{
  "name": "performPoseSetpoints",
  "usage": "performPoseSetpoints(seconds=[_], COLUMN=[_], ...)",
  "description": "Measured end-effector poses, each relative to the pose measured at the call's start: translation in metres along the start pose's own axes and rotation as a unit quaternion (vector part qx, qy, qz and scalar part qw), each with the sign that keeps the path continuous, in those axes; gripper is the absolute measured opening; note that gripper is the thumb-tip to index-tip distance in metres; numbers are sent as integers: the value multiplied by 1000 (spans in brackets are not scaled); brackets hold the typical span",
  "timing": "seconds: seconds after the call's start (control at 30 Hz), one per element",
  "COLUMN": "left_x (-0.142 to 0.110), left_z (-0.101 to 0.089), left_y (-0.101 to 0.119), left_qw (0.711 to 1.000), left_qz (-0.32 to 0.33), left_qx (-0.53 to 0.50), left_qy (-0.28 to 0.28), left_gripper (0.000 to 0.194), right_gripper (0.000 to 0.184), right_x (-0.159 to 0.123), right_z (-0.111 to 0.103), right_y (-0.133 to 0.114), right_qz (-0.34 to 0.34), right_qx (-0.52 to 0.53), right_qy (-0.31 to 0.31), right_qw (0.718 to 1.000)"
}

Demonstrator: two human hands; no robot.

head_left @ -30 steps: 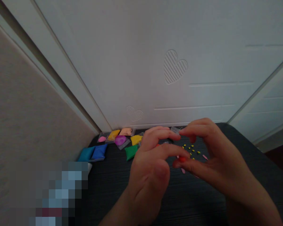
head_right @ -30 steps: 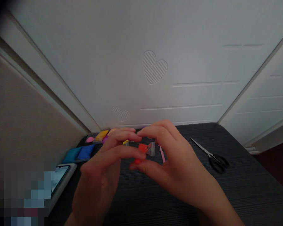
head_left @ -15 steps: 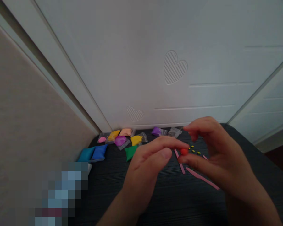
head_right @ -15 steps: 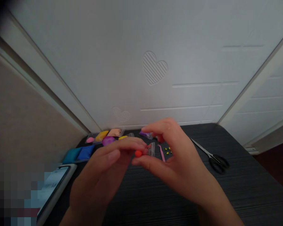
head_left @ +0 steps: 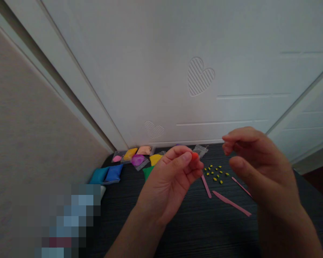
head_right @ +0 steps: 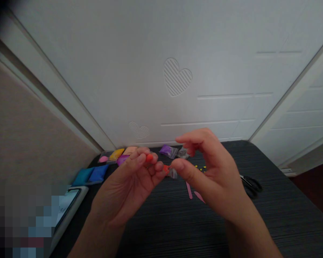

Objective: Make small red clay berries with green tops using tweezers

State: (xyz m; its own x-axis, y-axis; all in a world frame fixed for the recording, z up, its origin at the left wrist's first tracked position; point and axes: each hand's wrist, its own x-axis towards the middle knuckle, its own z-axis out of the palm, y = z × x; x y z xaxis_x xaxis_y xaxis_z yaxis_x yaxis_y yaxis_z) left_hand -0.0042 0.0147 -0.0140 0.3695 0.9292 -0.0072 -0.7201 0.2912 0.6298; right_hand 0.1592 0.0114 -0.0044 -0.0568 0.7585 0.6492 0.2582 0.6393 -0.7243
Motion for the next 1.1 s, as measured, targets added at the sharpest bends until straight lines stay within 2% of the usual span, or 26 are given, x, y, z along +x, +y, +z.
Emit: performPoseSetpoints(seconds=[0.23, 0.33, 0.4, 0.57, 0.67, 0.73, 0.8, 0.87, 0.93, 1.0, 1.07, 1.1], left_x=[4, 4, 4, 4, 4, 4, 6, 11, 19, 29, 39, 43], left_z=[-3, -2, -1, -2, -4, -6, -8, -11, -16, -23, -32, -37], left_y=[1, 1, 0, -3, -3, -3, -4, -10, -21, -38, -58, -68], left_qw=[999, 999, 999, 989, 977, 967, 960, 957, 952, 938, 910, 886], left_qz=[0, 26, 42, 102, 146, 164, 154, 119, 80, 45, 20, 21], left_qx=[-38, -19, 9, 103, 157, 194, 232, 266, 296, 339, 408, 455], left_qy=[21, 18, 16, 21, 20, 14, 9, -2, -24, -54, -75, -85], left_gripper=[10, 14, 17, 10, 11, 9, 9, 13, 14, 16, 18, 17], right_gripper=[12, 9, 9, 10, 14, 15, 16, 19, 23, 26, 27, 26], right_x=[8, 11, 13, 4, -12, -27, -45, -66, -87, -106, -120, -125], right_z=[-17, -22, -24, -26, -33, -42, -53, -63, -70, -75, -77, -78], right_y=[7, 10, 9, 1, 1, 10, 27, 49, 73, 91, 103, 107], right_qz=[2, -7, -10, -12, 21, 68, 112, 167, 222, 244, 257, 261], right_qx=[48, 62, 79, 86, -13, -126, -241, -306, -337, -348, -365, -373], right_qy=[200, 243, 248, 222, 174, 95, -15, -67, -78, -64, -48, -43], right_qw=[979, 968, 966, 971, 984, 985, 964, 935, 912, 903, 894, 890])
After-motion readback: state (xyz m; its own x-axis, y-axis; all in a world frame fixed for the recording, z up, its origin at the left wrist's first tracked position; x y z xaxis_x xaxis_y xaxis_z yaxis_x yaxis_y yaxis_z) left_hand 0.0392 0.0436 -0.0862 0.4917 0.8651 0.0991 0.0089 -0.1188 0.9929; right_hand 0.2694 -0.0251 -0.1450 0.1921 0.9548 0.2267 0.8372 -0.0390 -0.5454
